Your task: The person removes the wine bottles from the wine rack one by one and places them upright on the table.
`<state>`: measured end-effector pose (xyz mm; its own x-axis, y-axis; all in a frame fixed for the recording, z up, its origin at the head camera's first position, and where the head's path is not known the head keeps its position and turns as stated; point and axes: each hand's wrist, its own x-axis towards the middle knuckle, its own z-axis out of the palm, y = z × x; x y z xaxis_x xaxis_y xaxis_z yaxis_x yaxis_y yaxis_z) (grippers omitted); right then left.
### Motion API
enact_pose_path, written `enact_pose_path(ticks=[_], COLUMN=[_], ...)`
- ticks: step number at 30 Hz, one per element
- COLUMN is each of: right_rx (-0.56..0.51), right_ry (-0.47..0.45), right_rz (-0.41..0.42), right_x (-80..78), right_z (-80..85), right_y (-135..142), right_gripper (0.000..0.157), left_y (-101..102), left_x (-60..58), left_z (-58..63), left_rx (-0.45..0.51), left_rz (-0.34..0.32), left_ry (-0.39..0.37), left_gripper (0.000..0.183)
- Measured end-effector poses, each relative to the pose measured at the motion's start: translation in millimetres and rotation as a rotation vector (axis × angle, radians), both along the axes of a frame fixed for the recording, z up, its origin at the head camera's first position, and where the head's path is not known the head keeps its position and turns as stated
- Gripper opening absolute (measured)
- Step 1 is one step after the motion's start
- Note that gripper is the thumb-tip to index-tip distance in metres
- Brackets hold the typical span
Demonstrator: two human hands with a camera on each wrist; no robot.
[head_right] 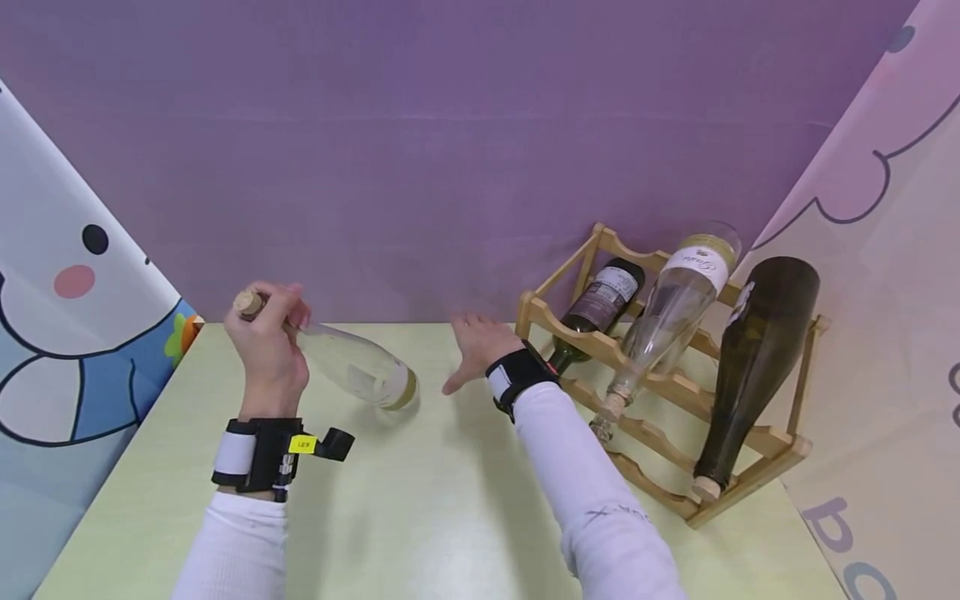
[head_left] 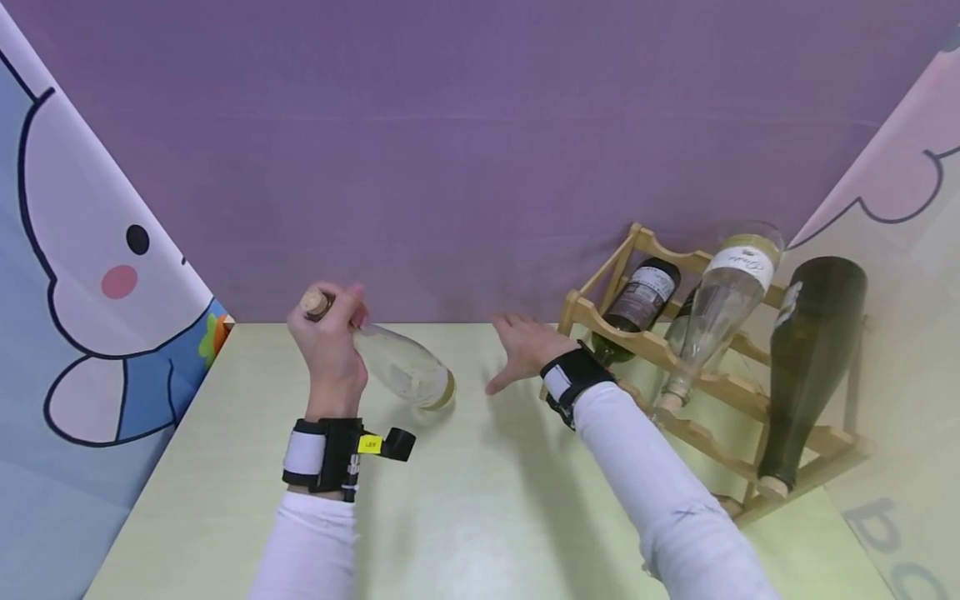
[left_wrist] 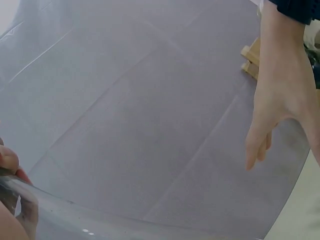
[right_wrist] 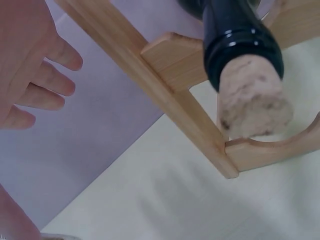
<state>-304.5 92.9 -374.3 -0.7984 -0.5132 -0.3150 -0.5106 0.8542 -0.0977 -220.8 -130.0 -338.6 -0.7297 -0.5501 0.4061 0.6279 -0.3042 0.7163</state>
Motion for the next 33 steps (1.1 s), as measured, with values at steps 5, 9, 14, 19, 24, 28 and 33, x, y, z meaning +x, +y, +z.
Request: enact_pose_path(ticks=[5,9,14,19,24,28,33], right_rx=[0.006,0.013,0.068,0.173,0.285,0.347,0.371], right_ry=[-0.004,0.002,0.056,0.147,0.28,0.333,0.337], right_rz=[-0.022,-0.025,-0.015,0.051,0.13,0.145,0.143], right_x=[-0.7,-1.0,-2.6,-2.5,-1.1,-1.1,-2.6], right_z=[-0.8,-1.3,-2.5,-4.4,-5.4,-7.0,-10.8], right_y=[3.3,4.6,6.1,6.8,8.6,10.4,11.3], right_gripper=[0.117,0.115,0.108,0.091,0.055,0.032,0.027], left_y=[-3.7,-7.4,-9.6,-11.9,-15.5,-17.9,-21.9], left_x=[0.8,0.9,0.8,1.4,1.9,2.6,3.5], left_z=[3.0,4.3,4.5,4.8,6.0,6.7,8.5], left_rx=[0.016,0.03,0.013,-0.025,-0.055,-0.069,-0.099], left_rz=[0.011,0.002,0.007,0.034,0.048,0.048,0.054], left_ry=[-0.01,-0.003,-0.016,-0.039,-0.04,-0.037,-0.058], left_gripper=[0.038,0.038,0.038,0.038,0.038,0.037,0.037])
